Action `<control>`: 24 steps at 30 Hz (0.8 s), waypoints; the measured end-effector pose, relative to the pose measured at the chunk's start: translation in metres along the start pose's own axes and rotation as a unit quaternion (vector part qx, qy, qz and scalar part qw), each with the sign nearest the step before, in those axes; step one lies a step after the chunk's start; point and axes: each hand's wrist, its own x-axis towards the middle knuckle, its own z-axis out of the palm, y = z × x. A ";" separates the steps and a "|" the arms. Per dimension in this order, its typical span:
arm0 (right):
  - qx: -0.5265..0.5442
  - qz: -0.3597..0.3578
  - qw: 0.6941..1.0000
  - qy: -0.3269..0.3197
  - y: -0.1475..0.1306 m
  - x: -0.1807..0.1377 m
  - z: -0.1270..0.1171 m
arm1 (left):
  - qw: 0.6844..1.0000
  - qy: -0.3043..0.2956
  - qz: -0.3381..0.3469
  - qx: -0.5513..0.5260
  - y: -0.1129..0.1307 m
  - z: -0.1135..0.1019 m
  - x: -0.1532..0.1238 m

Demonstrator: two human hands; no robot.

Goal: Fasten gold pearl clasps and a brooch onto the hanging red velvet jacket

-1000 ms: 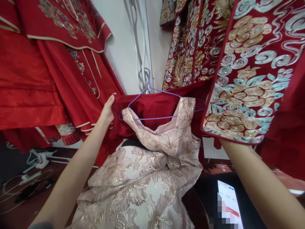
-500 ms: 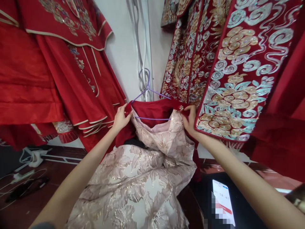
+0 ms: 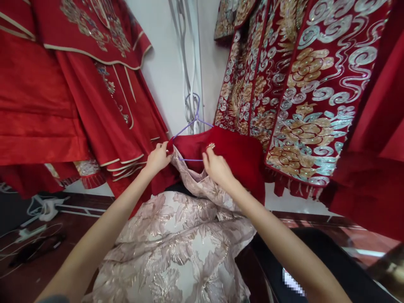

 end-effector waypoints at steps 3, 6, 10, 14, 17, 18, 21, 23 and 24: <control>0.043 -0.025 0.998 -0.048 -0.006 -0.010 0.024 | 1.000 0.009 -0.005 -0.009 0.001 0.000 -0.004; 0.059 -0.029 0.997 -0.050 0.004 -0.013 0.026 | 0.998 0.020 0.012 -0.065 -0.008 0.001 -0.004; 0.123 -0.002 0.991 0.061 0.025 -0.010 0.001 | 0.984 0.121 -0.020 -0.128 -0.018 0.003 -0.005; 0.254 -0.007 0.964 0.082 0.041 -0.004 -0.023 | 0.972 0.139 -0.042 -0.185 -0.013 0.007 -0.003; 0.290 -0.036 0.956 0.014 0.039 -0.001 -0.026 | 0.962 0.132 -0.033 -0.238 0.006 0.008 0.000; 0.298 -0.042 0.954 0.004 0.035 -0.001 -0.025 | 0.957 0.134 -0.024 -0.257 0.016 0.009 0.000; 0.316 -0.064 0.947 0.002 0.015 -0.002 -0.016 | 0.937 0.131 0.025 -0.322 0.050 0.011 -0.005; 0.323 -0.086 0.942 -0.017 0.002 -0.005 -0.010 | 0.928 0.089 0.079 -0.354 0.068 0.015 -0.012; 0.323 -0.093 0.941 -0.030 -0.002 -0.007 -0.008 | 0.926 0.065 0.102 -0.356 0.074 0.017 -0.016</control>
